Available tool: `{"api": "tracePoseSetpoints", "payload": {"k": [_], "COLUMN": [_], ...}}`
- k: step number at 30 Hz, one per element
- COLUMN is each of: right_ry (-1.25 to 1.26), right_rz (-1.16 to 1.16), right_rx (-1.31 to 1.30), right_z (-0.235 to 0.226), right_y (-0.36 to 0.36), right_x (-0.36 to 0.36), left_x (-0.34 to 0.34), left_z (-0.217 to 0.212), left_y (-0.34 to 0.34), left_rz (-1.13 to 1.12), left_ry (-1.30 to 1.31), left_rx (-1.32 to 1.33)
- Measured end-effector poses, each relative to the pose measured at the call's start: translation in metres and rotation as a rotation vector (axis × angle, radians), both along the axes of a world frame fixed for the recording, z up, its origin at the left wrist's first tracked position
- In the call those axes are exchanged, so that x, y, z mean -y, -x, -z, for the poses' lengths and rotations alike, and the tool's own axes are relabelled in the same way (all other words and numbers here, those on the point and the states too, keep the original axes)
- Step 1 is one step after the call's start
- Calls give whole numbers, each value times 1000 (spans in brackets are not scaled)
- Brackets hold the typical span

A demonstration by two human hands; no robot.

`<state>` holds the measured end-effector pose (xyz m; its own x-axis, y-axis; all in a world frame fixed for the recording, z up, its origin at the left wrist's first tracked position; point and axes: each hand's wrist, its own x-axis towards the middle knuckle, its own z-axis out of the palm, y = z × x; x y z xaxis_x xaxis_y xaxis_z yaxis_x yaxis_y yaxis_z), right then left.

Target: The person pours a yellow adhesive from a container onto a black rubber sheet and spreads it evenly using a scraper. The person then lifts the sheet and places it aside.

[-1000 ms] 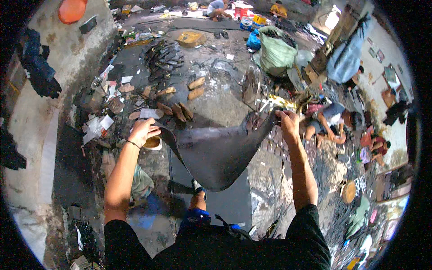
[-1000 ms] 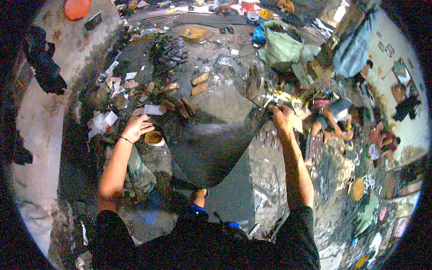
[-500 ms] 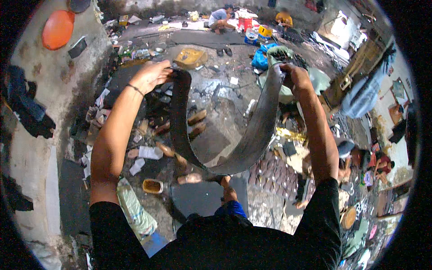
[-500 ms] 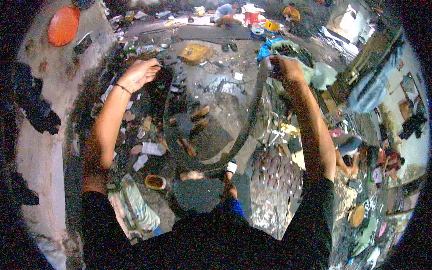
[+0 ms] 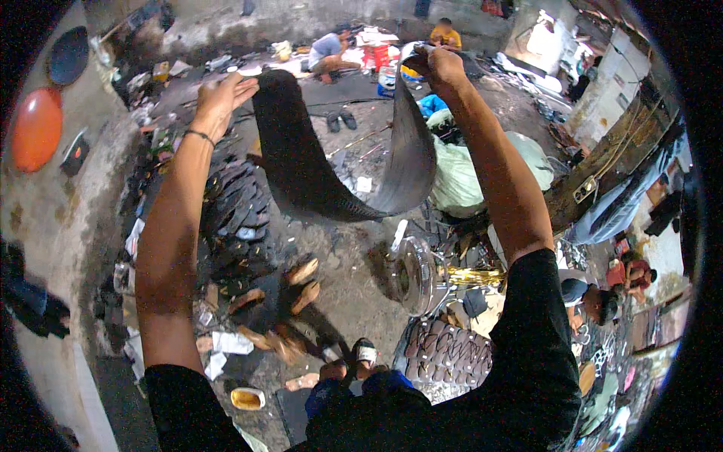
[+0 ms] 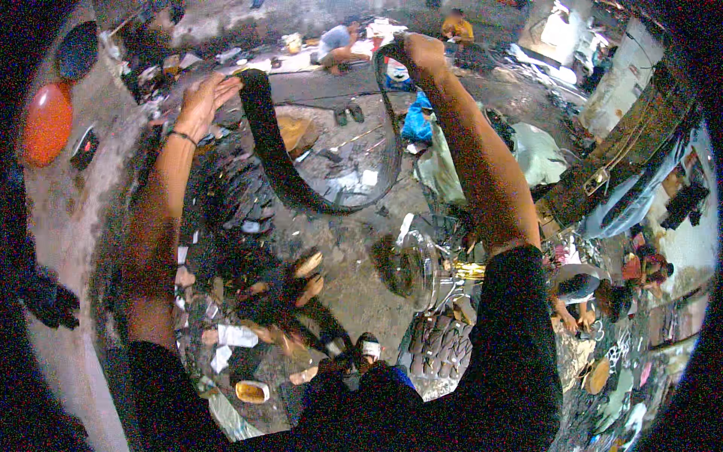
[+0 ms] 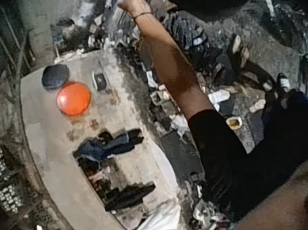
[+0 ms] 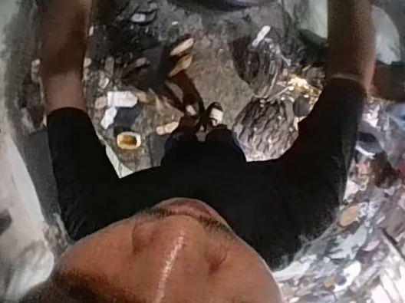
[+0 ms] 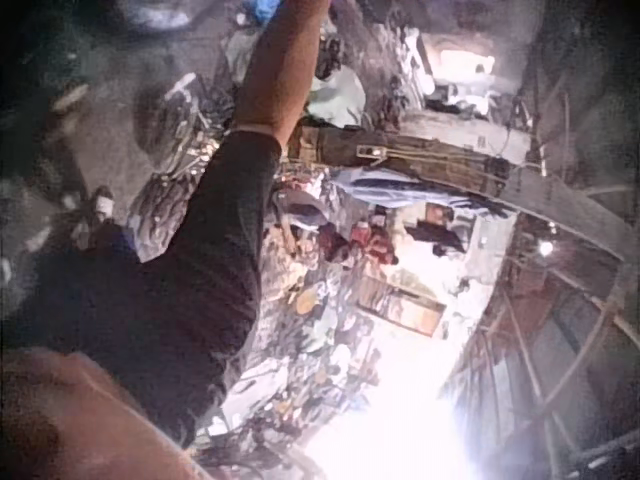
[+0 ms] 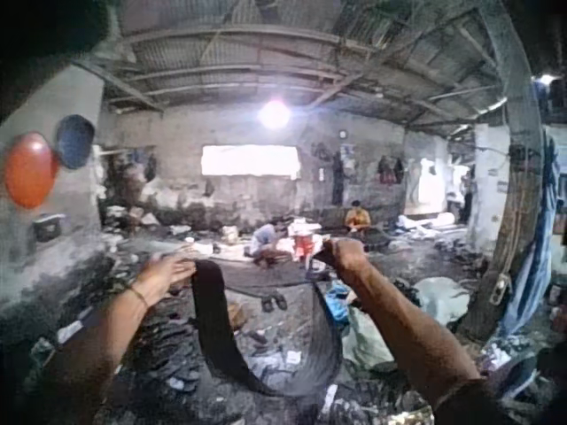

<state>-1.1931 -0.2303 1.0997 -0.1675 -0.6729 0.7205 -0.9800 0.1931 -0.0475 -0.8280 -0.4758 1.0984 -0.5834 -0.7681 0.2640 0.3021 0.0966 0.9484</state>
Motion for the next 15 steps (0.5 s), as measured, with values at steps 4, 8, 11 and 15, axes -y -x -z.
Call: {"api": "tracePoseSetpoints", "payload": {"k": [4,8,11,15], "right_ry": [30,-132,40,-81], "right_rz": [150,280,359,747], "right_rx": [-139,-96,637,945], "right_z": [31,105,270,523], "right_y": [42,93,99,116], "right_x": [34,25,61,30], "left_x": [60,103,135,105], "left_z": [47,184,371,594], "left_y": [38,87,83,113], "left_rz": [-16,-78,-204,-179], "left_ry": [11,435,1015,3], "left_rx": [-27,427,760,810]}}
